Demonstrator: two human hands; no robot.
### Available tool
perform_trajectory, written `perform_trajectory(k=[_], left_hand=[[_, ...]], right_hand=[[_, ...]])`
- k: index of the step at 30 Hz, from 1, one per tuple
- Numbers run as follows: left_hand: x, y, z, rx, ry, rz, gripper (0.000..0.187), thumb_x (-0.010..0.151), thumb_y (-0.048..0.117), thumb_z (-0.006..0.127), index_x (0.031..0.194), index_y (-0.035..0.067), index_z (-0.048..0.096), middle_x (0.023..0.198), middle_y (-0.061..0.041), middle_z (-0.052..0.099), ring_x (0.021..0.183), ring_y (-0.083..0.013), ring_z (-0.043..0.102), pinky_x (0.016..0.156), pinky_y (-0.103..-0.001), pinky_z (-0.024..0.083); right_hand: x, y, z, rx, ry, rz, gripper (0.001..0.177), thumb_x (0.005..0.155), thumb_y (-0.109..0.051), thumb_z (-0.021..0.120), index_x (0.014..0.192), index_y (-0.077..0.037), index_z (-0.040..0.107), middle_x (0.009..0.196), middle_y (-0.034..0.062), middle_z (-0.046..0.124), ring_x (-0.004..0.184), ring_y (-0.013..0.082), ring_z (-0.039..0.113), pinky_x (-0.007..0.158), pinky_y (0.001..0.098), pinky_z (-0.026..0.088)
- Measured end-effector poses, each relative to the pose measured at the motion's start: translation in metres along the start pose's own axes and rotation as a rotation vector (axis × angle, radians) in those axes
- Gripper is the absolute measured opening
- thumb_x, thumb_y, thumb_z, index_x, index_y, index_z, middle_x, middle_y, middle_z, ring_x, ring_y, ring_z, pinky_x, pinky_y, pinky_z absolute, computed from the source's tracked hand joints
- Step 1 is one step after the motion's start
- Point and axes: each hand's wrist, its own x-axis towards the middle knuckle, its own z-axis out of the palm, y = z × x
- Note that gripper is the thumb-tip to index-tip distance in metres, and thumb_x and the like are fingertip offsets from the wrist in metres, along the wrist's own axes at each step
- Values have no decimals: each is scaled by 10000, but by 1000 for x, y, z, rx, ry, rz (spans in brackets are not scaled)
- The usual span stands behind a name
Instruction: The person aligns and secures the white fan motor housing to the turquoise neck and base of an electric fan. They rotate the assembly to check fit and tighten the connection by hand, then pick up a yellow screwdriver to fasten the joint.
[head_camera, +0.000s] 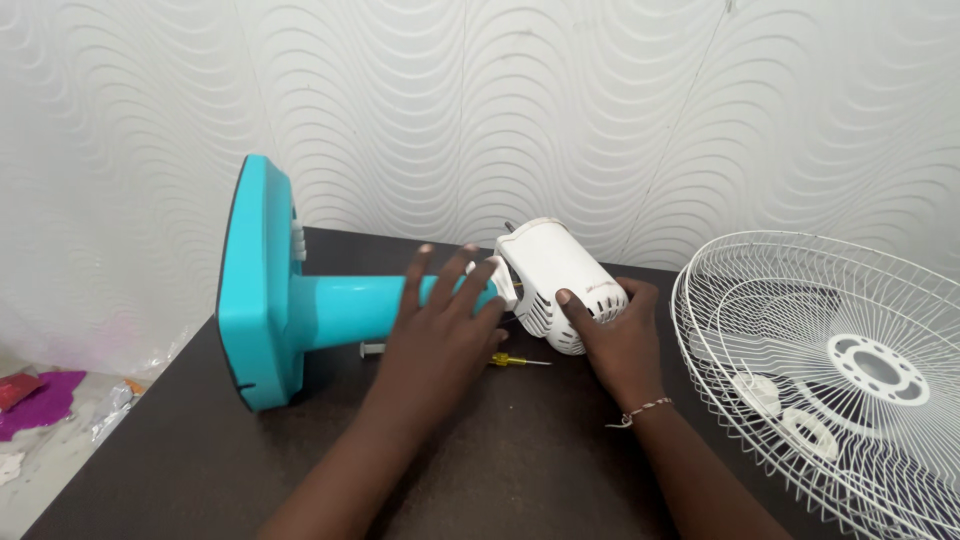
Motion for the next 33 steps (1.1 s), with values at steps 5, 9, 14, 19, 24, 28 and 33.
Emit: perform_trajectory(k=[5, 9, 14, 19, 24, 28, 33], left_hand=[[18, -7, 23, 58, 6, 55, 187, 844, 223, 749, 1007, 131, 739, 1354, -112, 615, 1386, -315, 472, 1196, -615, 241], [11, -13, 31, -33, -15, 98, 257, 810, 232, 719, 1032, 106, 753, 1260, -82, 639, 1287, -299, 517, 1156, -662, 261], [8, -18, 38, 41, 32, 101, 225, 833, 206, 725, 1043, 136, 768, 1224, -56, 662, 1262, -292, 540, 1137, -643, 319], [10, -27, 40, -39, 41, 49, 204, 822, 253, 763, 1003, 162, 782, 1211, -58, 665, 1246, -299, 544, 1125, -615, 342], [11, -36, 39, -69, 38, 34, 230, 779, 268, 791, 990, 175, 789, 1210, -59, 669, 1245, -298, 546, 1084, -576, 373], [12, -40, 39, -62, 40, 31, 228, 770, 263, 803, 980, 172, 789, 1202, -54, 671, 1249, -286, 550, 1074, -553, 387], [13, -44, 38, -57, 44, 47, 228, 749, 265, 815, 957, 176, 793, 1192, -44, 677, 1241, -281, 554, 1090, -555, 380]], right_hand=[[3, 1, -4, 62, -35, 16, 838, 772, -487, 815, 1291, 49, 433, 1146, 256, 642, 954, 283, 735, 760, 383, 623], [9, 5, -4, 63, -35, -25, 813, 782, -458, 833, 1280, 54, 444, 1144, 264, 653, 970, 278, 725, 769, 372, 614], [14, 5, -2, 98, -61, -2, 809, 782, -455, 815, 1283, 52, 432, 1123, 250, 653, 947, 269, 734, 745, 375, 629], [15, 0, -1, 16, -71, 63, 807, 769, -474, 817, 1268, 45, 452, 1114, 239, 653, 940, 269, 736, 749, 376, 628], [16, 2, 2, -8, -39, -25, 831, 771, -494, 841, 1240, 77, 461, 1155, 254, 612, 1009, 282, 700, 783, 372, 608], [18, 3, 2, 8, -68, -14, 849, 762, -498, 831, 1253, 76, 443, 1160, 253, 595, 1008, 287, 700, 771, 377, 618], [21, 0, -1, 98, -128, 37, 849, 754, -479, 812, 1267, 70, 415, 1116, 260, 624, 971, 282, 723, 745, 381, 648]])
